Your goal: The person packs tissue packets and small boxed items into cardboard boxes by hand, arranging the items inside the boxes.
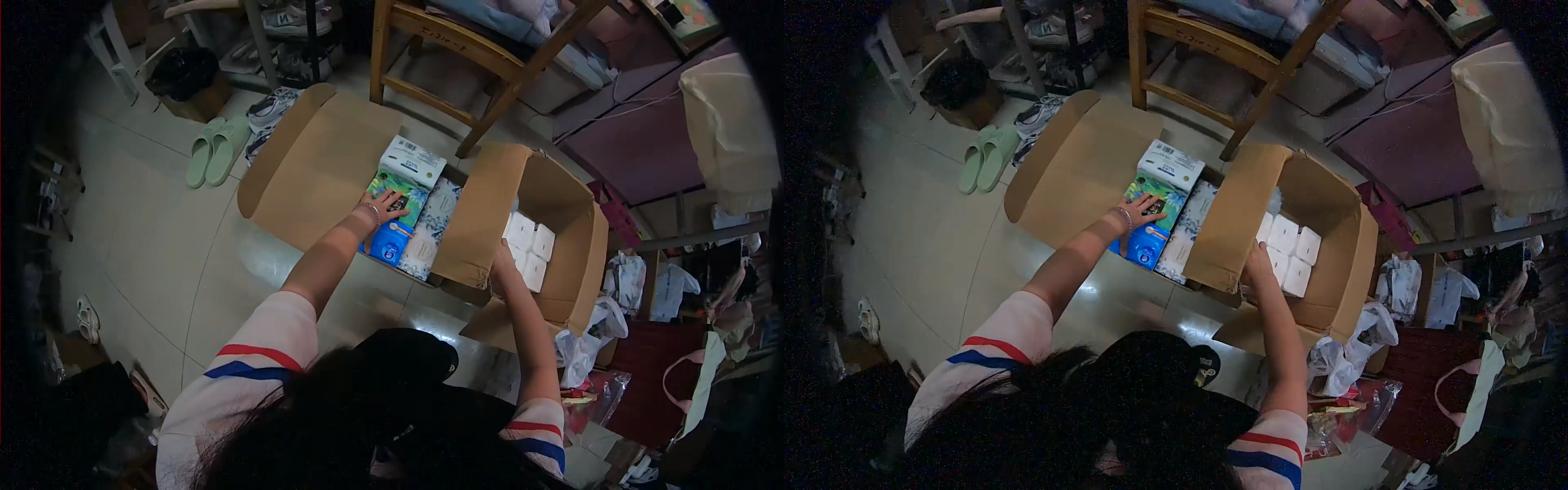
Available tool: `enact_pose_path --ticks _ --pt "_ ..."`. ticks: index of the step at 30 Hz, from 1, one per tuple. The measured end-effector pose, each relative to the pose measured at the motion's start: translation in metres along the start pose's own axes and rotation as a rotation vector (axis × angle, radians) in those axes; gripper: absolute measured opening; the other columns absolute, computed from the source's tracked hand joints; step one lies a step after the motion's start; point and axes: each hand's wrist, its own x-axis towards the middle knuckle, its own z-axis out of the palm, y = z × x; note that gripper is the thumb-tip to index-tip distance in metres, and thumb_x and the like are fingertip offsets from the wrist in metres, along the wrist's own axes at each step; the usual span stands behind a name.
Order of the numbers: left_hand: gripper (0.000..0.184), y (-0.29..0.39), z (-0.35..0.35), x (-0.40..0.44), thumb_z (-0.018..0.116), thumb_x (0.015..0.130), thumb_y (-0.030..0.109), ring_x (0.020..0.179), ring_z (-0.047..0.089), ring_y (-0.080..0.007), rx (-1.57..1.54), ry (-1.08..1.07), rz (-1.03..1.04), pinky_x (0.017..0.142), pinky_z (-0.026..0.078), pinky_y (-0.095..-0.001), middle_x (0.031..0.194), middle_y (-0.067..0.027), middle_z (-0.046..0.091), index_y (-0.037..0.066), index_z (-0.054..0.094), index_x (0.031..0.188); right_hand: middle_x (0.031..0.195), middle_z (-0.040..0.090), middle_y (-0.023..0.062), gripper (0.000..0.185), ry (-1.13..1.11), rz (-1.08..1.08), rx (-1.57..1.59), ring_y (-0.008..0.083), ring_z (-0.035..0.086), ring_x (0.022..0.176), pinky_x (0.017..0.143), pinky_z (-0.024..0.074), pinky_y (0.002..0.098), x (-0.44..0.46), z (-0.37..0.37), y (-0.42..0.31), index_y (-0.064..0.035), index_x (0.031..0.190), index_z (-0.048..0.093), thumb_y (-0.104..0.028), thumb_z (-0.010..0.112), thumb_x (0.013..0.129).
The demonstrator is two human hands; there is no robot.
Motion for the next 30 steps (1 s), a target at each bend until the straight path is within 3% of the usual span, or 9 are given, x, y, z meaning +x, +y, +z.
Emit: enact_pose_path --ticks 7,10,13,16,17,20,23,27,30 --pt "0.125 -0.003 -0.007 -0.035 0.084 0.032 0.045 0.132 0.003 -0.0340 0.130 0.212 0.163 0.099 0.018 -0.0569 0.144 -0.0140 -0.001 0.028 0.017 0.137 0.106 0.047 0.0134 0.048 -0.100 0.204 -0.050 0.0270 0.046 0.097 0.081 0.0401 0.0455 -0.022 -0.064 -0.012 -0.0028 0.104 0.049 -0.023 0.064 0.064" --pt "0.095 -0.019 -0.017 -0.066 0.081 0.047 0.041 0.129 0.021 -0.0316 -0.243 0.384 0.209 0.099 0.025 -0.0512 0.141 -0.0162 0.016 0.017 0.038 0.128 0.106 0.047 0.0176 0.081 0.036 0.300 0.291 0.0336 0.049 0.097 0.080 0.0444 0.0430 -0.049 -0.138 -0.012 0.0016 0.108 0.039 -0.025 0.078 0.042" --pt "0.049 -0.056 -0.021 -0.085 0.067 0.074 0.031 0.098 0.056 -0.0229 -0.945 0.795 0.193 0.086 0.043 -0.0300 0.106 -0.0171 0.057 0.006 0.052 0.113 0.102 0.053 0.0191 0.078 0.222 0.481 0.526 0.0319 0.056 0.091 0.079 0.0463 0.0373 -0.074 -0.221 0.006 0.0047 0.111 0.037 -0.019 0.073 0.047" --pt "0.043 -0.070 -0.044 -0.075 0.058 0.082 0.034 0.101 0.055 -0.0217 -1.623 0.754 0.213 0.088 0.042 -0.0303 0.108 -0.0143 0.057 0.007 0.051 0.115 0.102 0.053 0.0172 0.076 0.573 0.359 0.654 0.0244 0.056 0.090 0.080 0.0453 0.0331 -0.065 -0.287 0.001 0.0040 0.114 0.035 -0.013 0.070 0.049" --pt "0.059 -0.060 -0.070 -0.084 0.047 0.083 0.051 0.108 0.050 -0.0230 -1.667 0.652 0.259 0.090 0.041 -0.0344 0.116 -0.0146 0.052 0.008 0.044 0.123 0.107 0.051 0.0161 0.075 0.633 0.290 0.834 0.0232 0.052 0.097 0.086 0.0418 0.0337 -0.050 -0.293 -0.006 0.0033 0.114 0.035 -0.011 0.070 0.050" --pt "0.078 -0.022 -0.103 -0.081 0.024 0.079 0.069 0.119 0.039 -0.0285 -1.822 0.399 0.115 0.089 0.041 -0.0447 0.133 -0.0142 0.034 0.012 0.028 0.133 0.113 0.046 0.0131 0.073 0.636 0.169 1.020 0.0213 0.046 0.107 0.091 0.0377 0.0327 0.010 -0.281 -0.034 -0.0020 0.118 0.034 -0.010 0.069 0.055" --pt "0.071 -0.029 -0.103 -0.072 0.030 0.082 0.062 0.114 0.042 -0.0324 -2.284 0.388 0.328 0.080 0.047 -0.0440 0.129 -0.0144 0.037 0.014 0.024 0.134 0.127 0.037 0.0127 0.088 0.620 0.035 1.438 0.0227 0.036 0.117 0.097 0.0298 0.0336 0.068 -0.239 -0.081 -0.0037 0.132 0.023 -0.008 0.069 0.057" --pt "0.058 -0.034 -0.085 -0.075 0.038 0.085 0.047 0.106 0.047 -0.0282 -2.021 0.605 -0.129 0.070 0.052 -0.0440 0.120 -0.0117 0.043 0.011 0.032 0.129 0.132 0.032 0.0122 0.089 0.440 0.109 1.751 0.0225 0.032 0.121 0.098 0.0274 0.0334 0.109 -0.171 -0.108 -0.0058 0.138 0.010 -0.010 0.066 0.068" --pt "0.051 -0.042 -0.031 -0.027 0.037 0.087 0.041 0.105 0.048 -0.0268 -1.833 0.722 -0.095 0.081 0.045 -0.0387 0.118 -0.0137 0.047 0.012 0.035 0.129 0.133 0.032 0.0119 0.084 0.478 0.414 2.014 0.0217 0.033 0.120 0.099 0.0266 0.0314 0.126 -0.132 -0.127 -0.0065 0.138 0.003 -0.019 0.061 0.079"
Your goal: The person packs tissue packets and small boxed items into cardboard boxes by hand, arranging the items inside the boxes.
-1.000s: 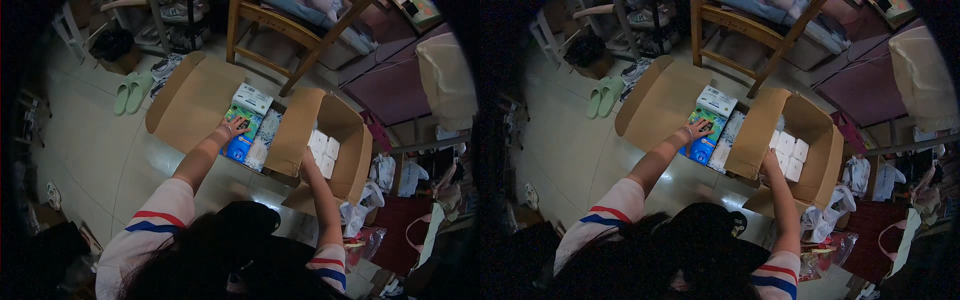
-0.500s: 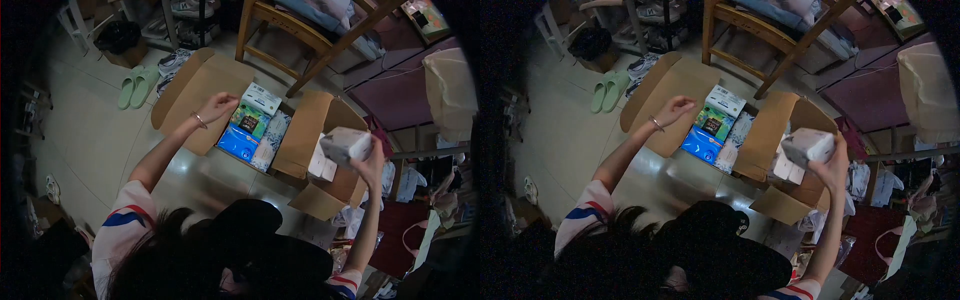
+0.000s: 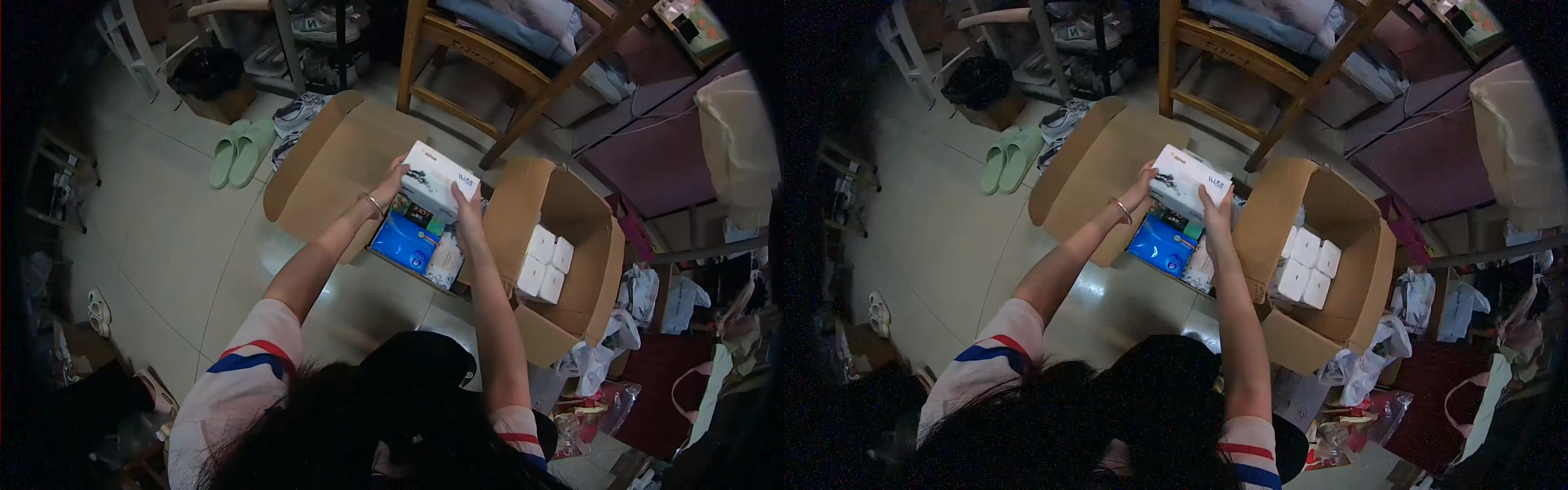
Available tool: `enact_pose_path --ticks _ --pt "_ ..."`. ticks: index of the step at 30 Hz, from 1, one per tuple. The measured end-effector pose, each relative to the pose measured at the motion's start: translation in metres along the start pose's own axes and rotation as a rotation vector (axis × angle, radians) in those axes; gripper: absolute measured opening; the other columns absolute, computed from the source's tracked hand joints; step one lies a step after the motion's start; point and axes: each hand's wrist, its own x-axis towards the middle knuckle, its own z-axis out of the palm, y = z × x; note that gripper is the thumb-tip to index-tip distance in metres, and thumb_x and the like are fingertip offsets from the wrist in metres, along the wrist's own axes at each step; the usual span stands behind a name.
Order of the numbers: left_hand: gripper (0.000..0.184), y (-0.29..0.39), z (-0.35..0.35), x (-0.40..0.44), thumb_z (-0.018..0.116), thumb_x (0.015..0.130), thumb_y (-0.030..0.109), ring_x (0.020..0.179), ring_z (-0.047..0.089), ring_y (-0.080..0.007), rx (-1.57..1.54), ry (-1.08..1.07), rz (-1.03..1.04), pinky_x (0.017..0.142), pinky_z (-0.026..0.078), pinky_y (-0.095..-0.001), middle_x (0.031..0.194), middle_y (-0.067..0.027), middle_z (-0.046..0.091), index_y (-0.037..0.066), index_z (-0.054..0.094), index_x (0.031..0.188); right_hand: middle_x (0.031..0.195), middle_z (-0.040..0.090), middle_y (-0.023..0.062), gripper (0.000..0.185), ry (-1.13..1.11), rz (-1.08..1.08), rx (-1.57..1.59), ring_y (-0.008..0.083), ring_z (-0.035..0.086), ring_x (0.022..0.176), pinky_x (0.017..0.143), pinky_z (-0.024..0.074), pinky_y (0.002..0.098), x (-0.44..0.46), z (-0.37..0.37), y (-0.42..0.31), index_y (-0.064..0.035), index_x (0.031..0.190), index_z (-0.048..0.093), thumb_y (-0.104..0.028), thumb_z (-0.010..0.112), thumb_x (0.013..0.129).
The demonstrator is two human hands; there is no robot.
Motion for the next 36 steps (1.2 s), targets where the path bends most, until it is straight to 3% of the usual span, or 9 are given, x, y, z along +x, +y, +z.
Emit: enact_pose_path --ticks 6,13,21,25,27,30,32,34,36 --pt "0.047 -0.086 -0.009 0.016 0.038 0.087 0.039 0.103 0.052 -0.0321 0.361 0.142 0.175 0.087 0.039 -0.0356 0.107 -0.0194 0.056 0.011 0.043 0.125 0.115 0.049 0.0235 0.064 0.214 -0.212 -0.553 0.0305 0.051 0.105 0.089 0.0385 0.0359 0.003 -0.022 0.080 0.0016 0.133 0.022 -0.019 0.053 0.081" --pt "0.045 -0.067 -0.003 0.018 0.044 0.084 0.042 0.098 0.053 -0.0356 0.571 0.259 0.041 0.084 0.041 -0.0400 0.104 -0.0186 0.058 0.013 0.049 0.119 0.102 0.055 0.0275 0.060 0.410 0.088 -0.894 0.0410 0.053 0.095 0.082 0.0411 0.0445 0.003 -0.002 0.060 0.0050 0.125 0.028 -0.029 0.050 0.081" --pt "0.048 -0.058 -0.003 0.012 0.042 0.082 0.047 0.098 0.051 -0.0407 0.882 0.295 -0.133 0.086 0.040 -0.0437 0.106 -0.0197 0.056 0.013 0.051 0.115 0.108 0.051 0.0305 0.071 0.264 0.330 -1.010 0.0415 0.051 0.099 0.087 0.0405 0.0419 -0.007 0.014 0.028 0.0050 0.134 0.007 -0.025 0.048 0.083" --pt "0.050 -0.063 -0.011 0.013 0.044 0.083 0.045 0.097 0.054 -0.0350 0.918 0.217 -0.112 0.085 0.041 -0.0383 0.105 -0.0197 0.056 0.006 0.050 0.114 0.107 0.054 0.0252 0.070 -0.098 -0.400 -1.158 0.0345 0.057 0.092 0.081 0.0438 0.0398 -0.024 -0.006 -0.008 -0.0010 0.132 0.025 -0.026 0.060 0.077" --pt "0.050 -0.039 -0.005 0.002 0.047 0.085 0.041 0.097 0.054 -0.0261 0.304 0.057 -0.155 0.083 0.041 -0.0324 0.101 -0.0174 0.058 -0.001 0.050 0.111 0.101 0.059 0.0184 0.057 -0.174 -0.318 -0.964 0.0229 0.060 0.082 0.072 0.0470 0.0327 -0.048 -0.029 -0.100 -0.0052 0.127 0.036 -0.021 0.060 0.078" --pt "0.048 -0.041 -0.006 -0.001 0.048 0.085 0.038 0.095 0.054 -0.0220 0.280 0.075 -0.168 0.082 0.041 -0.0295 0.100 -0.0153 0.059 -0.003 0.051 0.109 0.078 0.063 0.0143 0.029 0.286 -0.470 -1.002 0.0246 0.062 0.070 0.059 0.0481 0.0321 -0.043 -0.130 -0.158 -0.0034 0.106 0.053 -0.015 0.056 0.079" --pt "0.048 -0.060 -0.012 0.012 0.048 0.085 0.039 0.094 0.055 -0.0238 0.343 0.117 -0.110 0.083 0.040 -0.0299 0.100 -0.0157 0.059 -0.002 0.052 0.109 0.080 0.063 0.0135 0.026 0.591 -0.415 -1.107 0.0209 0.062 0.070 0.063 0.0485 0.0301 -0.044 -0.215 -0.149 -0.0026 0.099 0.059 -0.017 0.059 0.077" --pt "0.046 -0.077 -0.015 0.020 0.049 0.085 0.037 0.096 0.053 -0.0218 0.395 0.167 -0.081 0.082 0.039 -0.0320 0.104 -0.0130 0.057 -0.003 0.051 0.108 0.083 0.063 0.0160 0.029 0.540 0.018 -1.325 0.0251 0.063 0.076 0.067 0.0489 0.0330 -0.048 -0.272 -0.102 -0.0023 0.090 0.063 -0.026 0.064 0.073" --pt "0.045 -0.062 0.001 0.009 0.049 0.084 0.036 0.100 0.050 -0.0267 0.718 0.364 -0.015 0.085 0.037 -0.0346 0.106 -0.0148 0.054 0.000 0.049 0.110 0.085 0.062 0.0173 0.054 0.237 0.133 -1.562 0.0299 0.061 0.080 0.070 0.0490 0.0364 -0.054 -0.280 -0.034 0.0014 0.086 0.062 -0.049 0.066 0.067"
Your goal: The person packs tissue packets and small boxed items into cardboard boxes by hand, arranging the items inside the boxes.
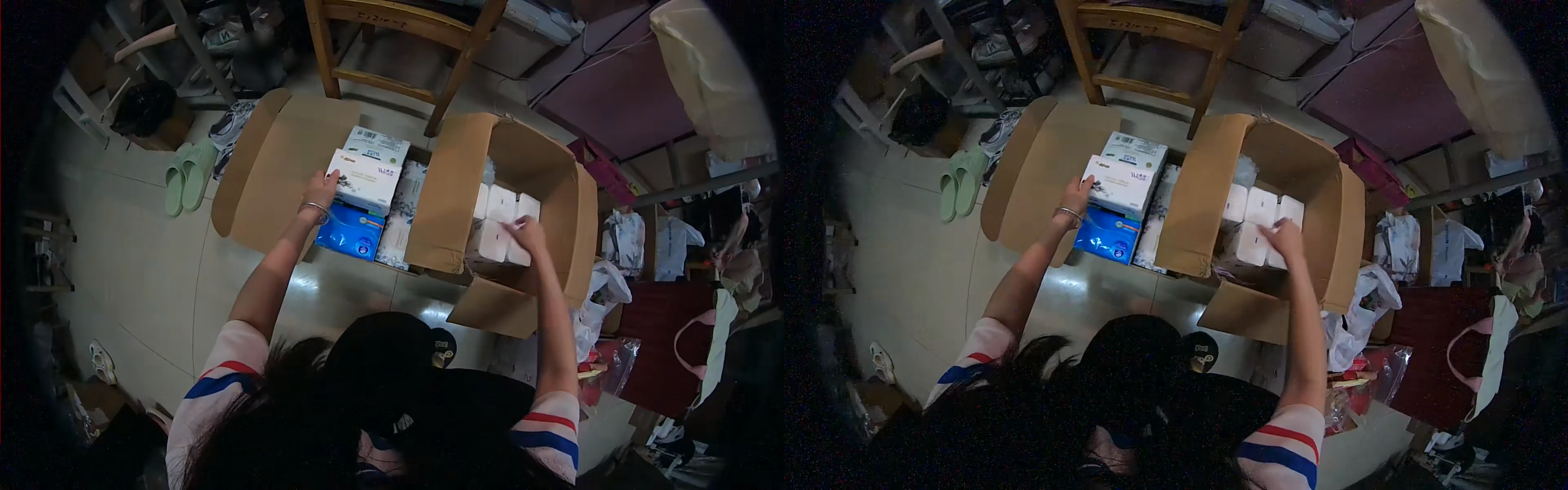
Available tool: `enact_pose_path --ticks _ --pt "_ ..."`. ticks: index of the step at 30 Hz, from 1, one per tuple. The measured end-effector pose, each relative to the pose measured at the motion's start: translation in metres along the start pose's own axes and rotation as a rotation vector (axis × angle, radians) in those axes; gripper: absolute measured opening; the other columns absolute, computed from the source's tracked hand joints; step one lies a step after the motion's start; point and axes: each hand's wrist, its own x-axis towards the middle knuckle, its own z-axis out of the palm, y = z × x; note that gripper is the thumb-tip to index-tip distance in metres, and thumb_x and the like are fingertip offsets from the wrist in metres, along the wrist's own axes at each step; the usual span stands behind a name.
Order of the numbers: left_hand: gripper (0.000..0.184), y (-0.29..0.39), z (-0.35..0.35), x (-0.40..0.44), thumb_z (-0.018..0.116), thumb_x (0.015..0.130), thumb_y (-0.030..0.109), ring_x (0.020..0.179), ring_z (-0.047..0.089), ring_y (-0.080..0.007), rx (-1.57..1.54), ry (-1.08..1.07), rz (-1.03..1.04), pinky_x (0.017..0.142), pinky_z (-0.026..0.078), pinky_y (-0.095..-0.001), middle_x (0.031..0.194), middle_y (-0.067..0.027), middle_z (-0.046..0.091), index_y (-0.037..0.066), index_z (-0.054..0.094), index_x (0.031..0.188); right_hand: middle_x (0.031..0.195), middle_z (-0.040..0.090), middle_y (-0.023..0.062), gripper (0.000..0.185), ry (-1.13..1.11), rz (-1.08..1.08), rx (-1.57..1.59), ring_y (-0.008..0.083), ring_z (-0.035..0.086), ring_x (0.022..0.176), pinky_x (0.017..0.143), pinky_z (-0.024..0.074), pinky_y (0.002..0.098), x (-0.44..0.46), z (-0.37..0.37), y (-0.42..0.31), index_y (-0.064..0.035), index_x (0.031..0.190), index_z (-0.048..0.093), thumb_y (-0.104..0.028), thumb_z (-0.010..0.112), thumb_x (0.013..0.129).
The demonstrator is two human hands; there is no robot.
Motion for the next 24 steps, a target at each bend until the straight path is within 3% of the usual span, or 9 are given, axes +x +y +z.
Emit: enact_pose_path --ticks 1,2,4,7,11,14,16,20,24 --pt "0.044 0.014 -0.002 -0.012 0.049 0.083 0.036 0.104 0.047 -0.0315 0.312 0.213 0.047 0.088 0.035 -0.0372 0.109 -0.0167 0.051 0.003 0.048 0.112 0.087 0.061 0.0187 0.062 -0.030 0.007 -0.160 0.0316 0.060 0.082 0.071 0.0490 0.0379 -0.014 0.026 -0.011 0.0037 0.089 0.059 -0.053 0.065 0.065" --pt "0.044 0.028 -0.006 -0.023 0.049 0.083 0.036 0.104 0.047 -0.0315 0.315 0.216 0.038 0.088 0.035 -0.0372 0.109 -0.0167 0.051 0.003 0.048 0.112 0.089 0.060 0.0200 0.070 -0.060 0.012 -0.320 0.0334 0.059 0.084 0.071 0.0490 0.0395 -0.022 0.043 -0.022 0.0060 0.092 0.057 -0.057 0.064 0.063" --pt "0.037 0.050 -0.012 -0.043 0.052 0.080 0.028 0.105 0.044 -0.0318 0.213 0.593 0.358 0.086 0.034 -0.0387 0.113 -0.0151 0.047 0.005 0.047 0.108 0.092 0.057 0.0208 0.071 -0.089 0.038 -0.296 0.0336 0.058 0.085 0.072 0.0486 0.0398 -0.016 0.051 -0.040 0.0059 0.097 0.052 -0.053 0.068 0.061" --pt "0.033 0.064 0.008 -0.077 0.057 0.077 0.022 0.096 0.049 -0.0291 -0.114 0.537 0.584 0.082 0.035 -0.0370 0.108 -0.0130 0.050 0.007 0.049 0.105 0.097 0.054 0.0218 0.075 -0.123 0.127 -0.233 0.0335 0.056 0.088 0.074 0.0480 0.0404 -0.018 0.039 -0.050 0.0043 0.103 0.044 -0.047 0.074 0.057" --pt "0.036 0.079 0.039 -0.127 0.055 0.080 0.026 0.083 0.054 -0.0244 -0.267 -0.269 0.460 0.078 0.038 -0.0362 0.100 -0.0145 0.054 0.004 0.047 0.107 0.099 0.052 0.0225 0.082 -0.095 0.211 -0.155 0.0338 0.056 0.089 0.074 0.0478 0.0403 -0.026 0.035 -0.051 0.0017 0.107 0.036 -0.041 0.079 0.051" --pt "0.052 0.074 0.080 -0.143 0.051 0.084 0.034 0.093 0.054 -0.0274 -0.503 -0.501 0.132 0.082 0.038 -0.0360 0.110 -0.0184 0.052 0.001 0.039 0.122 0.100 0.051 0.0236 0.082 -0.077 0.177 -0.164 0.0349 0.055 0.089 0.074 0.0477 0.0403 -0.027 0.036 -0.049 0.0026 0.104 0.040 -0.043 0.079 0.048" --pt "0.067 0.058 0.107 -0.142 0.048 0.085 0.041 0.110 0.047 -0.0300 -0.352 -0.567 0.418 0.091 0.035 -0.0328 0.122 -0.0216 0.045 0.002 0.023 0.133 0.102 0.050 0.0247 0.081 -0.033 0.164 -0.164 0.0368 0.054 0.091 0.075 0.0474 0.0413 -0.023 0.026 -0.053 0.0033 0.102 0.043 -0.044 0.078 0.047" --pt "0.061 0.065 0.117 -0.148 0.043 0.088 0.030 0.125 0.031 -0.0301 -0.353 -0.914 0.220 0.102 0.025 -0.0298 0.136 -0.0203 0.027 0.010 0.013 0.138 0.103 0.051 0.0271 0.080 0.070 0.174 -0.130 0.0383 0.055 0.091 0.076 0.0475 0.0417 -0.031 -0.076 -0.073 0.0044 0.104 0.042 -0.044 0.076 0.049" --pt "0.062 0.064 0.127 -0.160 0.041 0.086 0.014 0.125 0.031 -0.0290 -0.492 -0.862 0.267 0.102 0.025 -0.0295 0.137 -0.0202 0.026 0.016 0.009 0.139 0.098 0.055 0.0190 0.073 0.398 0.087 0.337 0.0309 0.059 0.080 0.069 0.0485 0.0357 -0.060 -0.172 -0.112 -0.0004 0.111 0.038 -0.031 0.074 0.056"
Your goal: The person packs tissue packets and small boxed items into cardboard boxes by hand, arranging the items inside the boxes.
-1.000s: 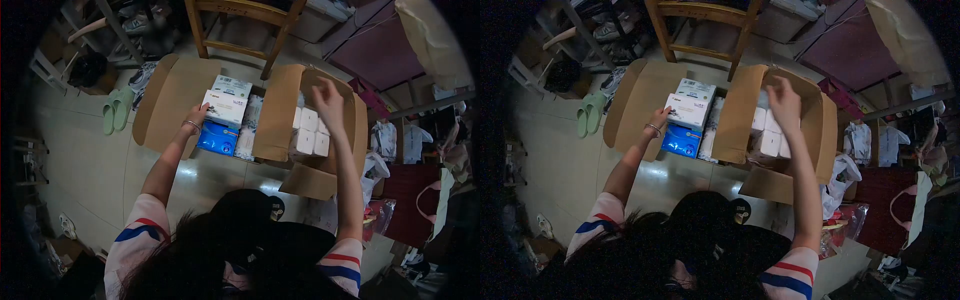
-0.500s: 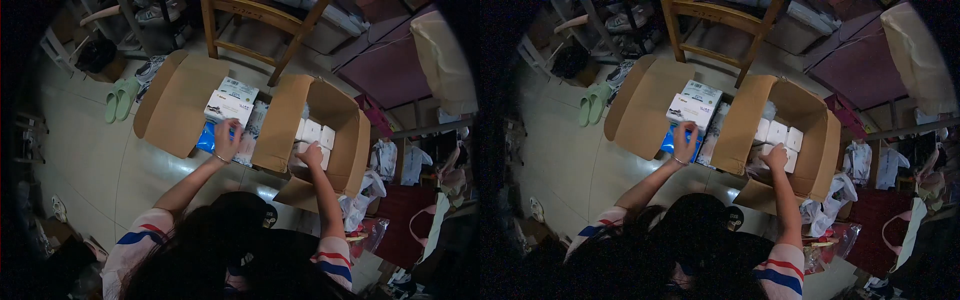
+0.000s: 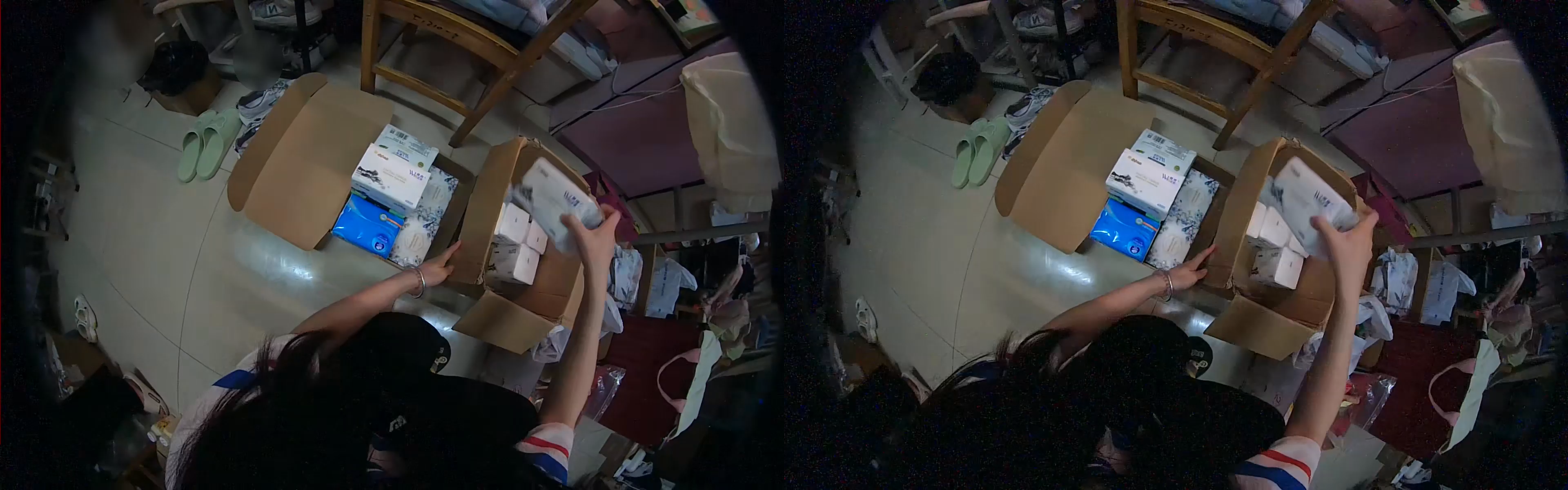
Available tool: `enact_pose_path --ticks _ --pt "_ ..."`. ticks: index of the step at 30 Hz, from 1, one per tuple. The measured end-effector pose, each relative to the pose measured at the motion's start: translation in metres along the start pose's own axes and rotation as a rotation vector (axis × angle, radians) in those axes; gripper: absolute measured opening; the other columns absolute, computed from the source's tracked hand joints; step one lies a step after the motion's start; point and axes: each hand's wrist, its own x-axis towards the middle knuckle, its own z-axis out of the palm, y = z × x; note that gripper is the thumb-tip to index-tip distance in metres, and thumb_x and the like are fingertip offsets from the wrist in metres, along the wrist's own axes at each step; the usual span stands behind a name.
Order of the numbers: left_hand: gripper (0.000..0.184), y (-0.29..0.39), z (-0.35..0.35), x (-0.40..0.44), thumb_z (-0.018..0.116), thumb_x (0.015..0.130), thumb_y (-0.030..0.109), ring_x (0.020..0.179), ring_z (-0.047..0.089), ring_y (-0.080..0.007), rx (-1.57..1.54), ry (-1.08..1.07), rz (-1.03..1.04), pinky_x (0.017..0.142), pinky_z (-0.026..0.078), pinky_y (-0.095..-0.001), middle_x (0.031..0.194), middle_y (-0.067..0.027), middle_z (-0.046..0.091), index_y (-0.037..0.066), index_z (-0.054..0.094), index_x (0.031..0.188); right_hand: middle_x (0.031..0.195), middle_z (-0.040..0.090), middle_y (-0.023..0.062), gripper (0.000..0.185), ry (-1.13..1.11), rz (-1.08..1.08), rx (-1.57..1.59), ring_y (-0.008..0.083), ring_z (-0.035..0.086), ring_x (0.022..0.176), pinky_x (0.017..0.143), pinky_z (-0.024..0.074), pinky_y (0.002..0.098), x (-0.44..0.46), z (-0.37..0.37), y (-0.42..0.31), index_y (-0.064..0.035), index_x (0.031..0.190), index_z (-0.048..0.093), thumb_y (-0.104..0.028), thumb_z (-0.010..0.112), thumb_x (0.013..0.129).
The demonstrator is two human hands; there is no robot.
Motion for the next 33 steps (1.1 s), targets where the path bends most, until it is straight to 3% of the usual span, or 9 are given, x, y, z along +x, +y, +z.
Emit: enact_pose_path --ticks 4,6,9,17,23,25,29,31,33 --pt "0.071 0.005 -0.003 -0.002 0.047 0.081 0.004 0.127 0.026 -0.0231 -0.079 -0.078 -0.159 0.102 0.023 -0.0290 0.140 -0.0138 0.022 0.012 0.008 0.139 0.110 0.048 0.0163 0.059 -0.286 0.149 1.096 0.0277 0.056 0.093 0.074 0.0513 0.0403 -0.013 0.055 -0.064 -0.0058 0.118 0.029 -0.017 0.064 0.072" --pt "0.071 -0.020 0.005 0.010 0.050 0.079 0.003 0.126 0.027 -0.0227 -0.094 -0.122 -0.269 0.102 0.024 -0.0297 0.139 -0.0132 0.024 0.011 0.011 0.139 0.115 0.041 0.0149 0.060 -0.169 0.346 1.344 0.0273 0.049 0.100 0.074 0.0517 0.0410 -0.024 0.124 -0.079 -0.0101 0.119 0.027 -0.017 0.064 0.072" --pt "0.074 -0.065 0.014 0.022 0.048 0.078 0.008 0.121 0.035 -0.0279 -0.012 -0.059 0.105 0.099 0.029 -0.0314 0.134 -0.0190 0.032 0.009 0.006 0.138 0.121 0.032 0.0098 0.069 0.049 0.751 1.516 0.0263 0.041 0.105 0.071 0.0500 0.0404 -0.045 0.182 -0.107 -0.0114 0.122 0.021 -0.019 0.066 0.071" --pt "0.083 -0.025 -0.001 -0.002 0.055 0.074 0.014 0.124 0.029 -0.0271 -0.003 -0.161 0.009 0.101 0.024 -0.0316 0.136 -0.0179 0.024 0.007 0.003 0.138 0.121 0.037 0.0100 0.068 0.003 0.604 1.412 0.0274 0.041 0.106 0.073 0.0479 0.0423 -0.064 0.261 -0.039 -0.0134 0.125 0.024 -0.017 0.066 0.072" --pt "0.090 -0.024 -0.003 -0.008 0.060 0.071 0.018 0.126 0.025 -0.0264 -0.001 -0.162 0.008 0.102 0.020 -0.0318 0.138 -0.0170 0.019 0.007 0.001 0.138 0.119 0.040 0.0112 0.068 -0.051 0.783 1.553 0.0299 0.042 0.107 0.079 0.0465 0.0465 -0.061 0.312 -0.006 -0.0147 0.126 0.030 -0.013 0.067 0.069" --pt "0.093 -0.025 -0.004 -0.008 0.062 0.070 0.019 0.126 0.023 -0.0262 0.003 -0.163 0.000 0.103 0.019 -0.0318 0.139 -0.0168 0.017 0.006 0.000 0.138 0.120 0.040 0.0135 0.058 -0.267 0.871 1.481 0.0315 0.044 0.107 0.079 0.0465 0.0450 -0.066 0.326 0.014 -0.0145 0.120 0.033 -0.018 0.065 0.072" --pt "0.098 -0.026 -0.002 -0.008 0.066 0.068 0.022 0.128 0.020 -0.0258 -0.003 -0.151 -0.012 0.104 0.016 -0.0320 0.140 -0.0162 0.014 0.006 -0.001 0.138 0.126 0.036 0.0110 0.069 -0.323 0.867 1.168 0.0337 0.039 0.112 0.079 0.0409 0.0504 -0.073 0.323 0.014 -0.0179 0.127 0.027 -0.025 0.068 0.071" --pt "0.100 -0.027 -0.001 -0.007 0.067 0.068 0.023 0.128 0.018 -0.0256 -0.006 -0.142 -0.010 0.104 0.015 -0.0320 0.141 -0.0159 0.012 0.005 -0.002 0.138 0.128 0.036 0.0098 0.073 -0.333 0.841 1.132 0.0333 0.038 0.113 0.079 0.0392 0.0537 -0.072 0.335 0.021 -0.0169 0.130 0.024 -0.028 0.068 0.072" --pt "0.103 -0.025 -0.002 -0.008 0.069 0.067 0.024 0.129 0.017 -0.0254 -0.010 -0.131 -0.007 0.105 0.014 -0.0321 0.142 -0.0157 0.010 0.005 -0.003 0.137 0.134 0.029 0.0178 0.086 -0.223 0.730 0.875 0.0298 0.030 0.122 0.092 0.0345 0.0414 -0.070 0.343 0.021 -0.0028 0.133 0.018 -0.031 0.069 0.070"
